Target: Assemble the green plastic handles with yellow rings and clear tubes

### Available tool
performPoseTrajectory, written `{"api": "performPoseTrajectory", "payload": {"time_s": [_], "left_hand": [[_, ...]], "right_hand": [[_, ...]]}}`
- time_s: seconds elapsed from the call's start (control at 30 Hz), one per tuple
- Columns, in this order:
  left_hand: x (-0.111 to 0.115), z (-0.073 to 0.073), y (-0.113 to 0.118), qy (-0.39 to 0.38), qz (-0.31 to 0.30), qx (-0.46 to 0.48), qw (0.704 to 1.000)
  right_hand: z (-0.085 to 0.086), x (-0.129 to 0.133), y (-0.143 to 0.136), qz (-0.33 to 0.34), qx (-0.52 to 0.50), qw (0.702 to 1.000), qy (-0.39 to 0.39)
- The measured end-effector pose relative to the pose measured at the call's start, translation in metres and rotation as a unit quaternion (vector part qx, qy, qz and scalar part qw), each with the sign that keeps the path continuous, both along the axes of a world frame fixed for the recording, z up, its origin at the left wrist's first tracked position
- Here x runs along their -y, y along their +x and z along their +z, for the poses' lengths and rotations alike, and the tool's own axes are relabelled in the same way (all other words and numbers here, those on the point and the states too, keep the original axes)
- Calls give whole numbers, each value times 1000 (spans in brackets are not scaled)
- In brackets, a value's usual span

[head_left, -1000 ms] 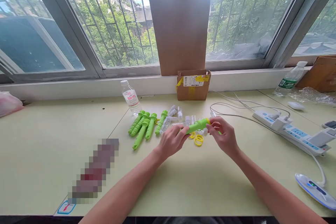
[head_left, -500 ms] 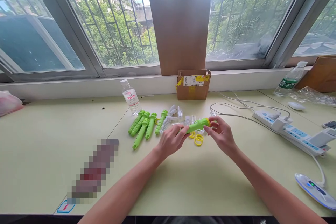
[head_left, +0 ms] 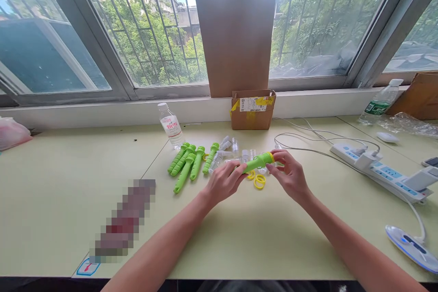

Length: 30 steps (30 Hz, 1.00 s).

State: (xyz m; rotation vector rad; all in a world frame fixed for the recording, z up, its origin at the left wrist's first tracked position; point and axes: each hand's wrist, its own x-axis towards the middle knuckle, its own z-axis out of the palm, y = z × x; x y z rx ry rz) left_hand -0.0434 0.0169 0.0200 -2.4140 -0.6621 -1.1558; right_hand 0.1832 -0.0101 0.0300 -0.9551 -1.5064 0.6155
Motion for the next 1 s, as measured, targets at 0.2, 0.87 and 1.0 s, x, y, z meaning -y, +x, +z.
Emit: {"api": "performPoseTrajectory", "payload": {"time_s": [0.2,0.87,1.0], "left_hand": [[0,-1,-1,-49,-20,6,999],[9,2,7,-179,-88,105,974],[13,4,10,-218,-69,128,965]], "right_hand": [[1,-1,1,0,11,1000,11],[5,2,2,23,32,998,40],[5,3,1,42,42,998,38]]}}
